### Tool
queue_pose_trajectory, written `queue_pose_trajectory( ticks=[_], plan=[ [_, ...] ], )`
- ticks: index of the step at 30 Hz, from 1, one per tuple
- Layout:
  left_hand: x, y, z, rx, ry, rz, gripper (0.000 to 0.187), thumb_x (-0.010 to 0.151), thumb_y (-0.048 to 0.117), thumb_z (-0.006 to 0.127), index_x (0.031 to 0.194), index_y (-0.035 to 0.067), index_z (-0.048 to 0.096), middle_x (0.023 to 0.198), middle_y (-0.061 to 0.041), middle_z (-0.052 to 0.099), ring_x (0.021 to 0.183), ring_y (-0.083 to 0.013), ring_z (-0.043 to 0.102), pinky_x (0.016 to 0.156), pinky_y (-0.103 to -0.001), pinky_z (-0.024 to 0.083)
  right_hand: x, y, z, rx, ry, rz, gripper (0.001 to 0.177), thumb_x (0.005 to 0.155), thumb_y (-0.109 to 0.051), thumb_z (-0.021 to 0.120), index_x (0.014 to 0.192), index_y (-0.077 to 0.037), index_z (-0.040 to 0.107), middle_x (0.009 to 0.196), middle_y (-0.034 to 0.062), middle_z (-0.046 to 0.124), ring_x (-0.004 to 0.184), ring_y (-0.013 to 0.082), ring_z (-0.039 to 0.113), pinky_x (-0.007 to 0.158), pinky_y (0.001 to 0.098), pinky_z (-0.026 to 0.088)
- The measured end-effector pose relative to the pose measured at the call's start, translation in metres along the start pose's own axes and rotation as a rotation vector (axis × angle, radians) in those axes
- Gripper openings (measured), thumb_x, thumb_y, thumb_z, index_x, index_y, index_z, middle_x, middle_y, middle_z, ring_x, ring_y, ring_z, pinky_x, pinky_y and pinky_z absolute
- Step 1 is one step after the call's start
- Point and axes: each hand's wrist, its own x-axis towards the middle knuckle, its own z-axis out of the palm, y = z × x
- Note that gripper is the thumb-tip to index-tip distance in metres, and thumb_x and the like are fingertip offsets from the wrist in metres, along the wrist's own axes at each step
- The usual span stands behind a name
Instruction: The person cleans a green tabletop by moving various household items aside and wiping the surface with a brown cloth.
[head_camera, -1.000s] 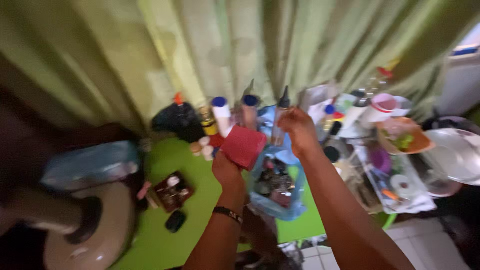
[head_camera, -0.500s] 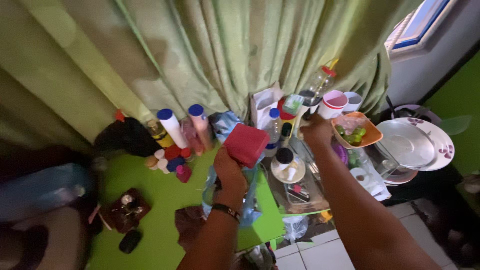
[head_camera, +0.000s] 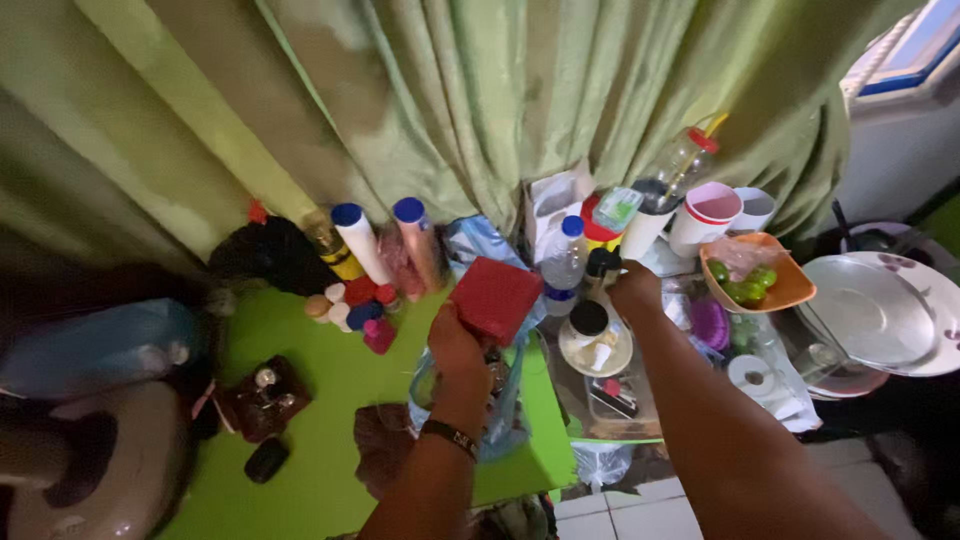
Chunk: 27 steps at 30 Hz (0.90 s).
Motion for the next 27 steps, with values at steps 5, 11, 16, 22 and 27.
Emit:
queue_pose_trajectory(
  ticks=[5,11,16,22,27],
  plan=[
    [0.010,0.021,-0.013,-0.044,-0.034,0.138,0.026,0.103,0.027,0.053,0.099,0.005,0.066,0.086,-0.002,0.063,0.070,-0.0154,0.060,0.060,-0.034,0.049,-0.012,-0.010,-0.014,-0.126,0.418,-0.173,0.025,0.080,-0.010,0.074,0.106,-0.008,0.075,0.095,0.0172,0.076,0.084,0.0353,0.072,0.077,0.0436,0.058],
    [0.007,0.057,-0.032,-0.058,0.011,0.017,0.029,0.098,0.030,0.047,0.093,0.010,0.069,0.083,-0.003,0.066,0.066,-0.0176,0.062,0.058,-0.034,0.050,-0.098,-0.158,-0.059,0.559,0.677,-0.214,0.012,0.087,0.000,0.065,0.098,-0.005,0.065,0.086,0.0091,0.067,0.073,0.0198,0.066,0.068,0.0332,0.054],
    [0.035,0.079,-0.095,0.138,0.157,0.112,0.035,0.103,0.032,0.045,0.083,0.008,0.060,0.072,-0.006,0.057,0.055,-0.0198,0.051,0.049,-0.036,0.041,-0.184,-0.310,-0.018,0.974,0.170,-0.225,0.008,0.094,-0.001,0.062,0.101,-0.006,0.062,0.079,0.0053,0.056,0.066,0.0125,0.052,0.058,0.0314,0.046],
    [0.036,0.164,-0.199,0.001,0.297,0.229,0.032,0.104,0.033,0.048,0.091,0.007,0.064,0.080,-0.003,0.059,0.063,-0.0169,0.053,0.054,-0.035,0.042,-0.250,-0.406,0.100,0.640,-0.210,-0.560,0.006,0.092,-0.011,0.068,0.096,-0.006,0.070,0.086,0.0101,0.071,0.076,0.0194,0.066,0.069,0.0349,0.055],
    [0.007,0.254,-0.282,-0.070,0.554,0.242,0.022,0.100,0.032,0.051,0.111,0.015,0.058,0.096,0.000,0.066,0.075,-0.0179,0.062,0.064,-0.038,0.052,-0.264,-0.412,0.260,0.183,-0.444,-0.573,0.024,0.089,-0.028,0.072,0.088,-0.004,0.070,0.089,0.0182,0.070,0.084,0.0332,0.067,0.076,0.0457,0.055]
  ],
)
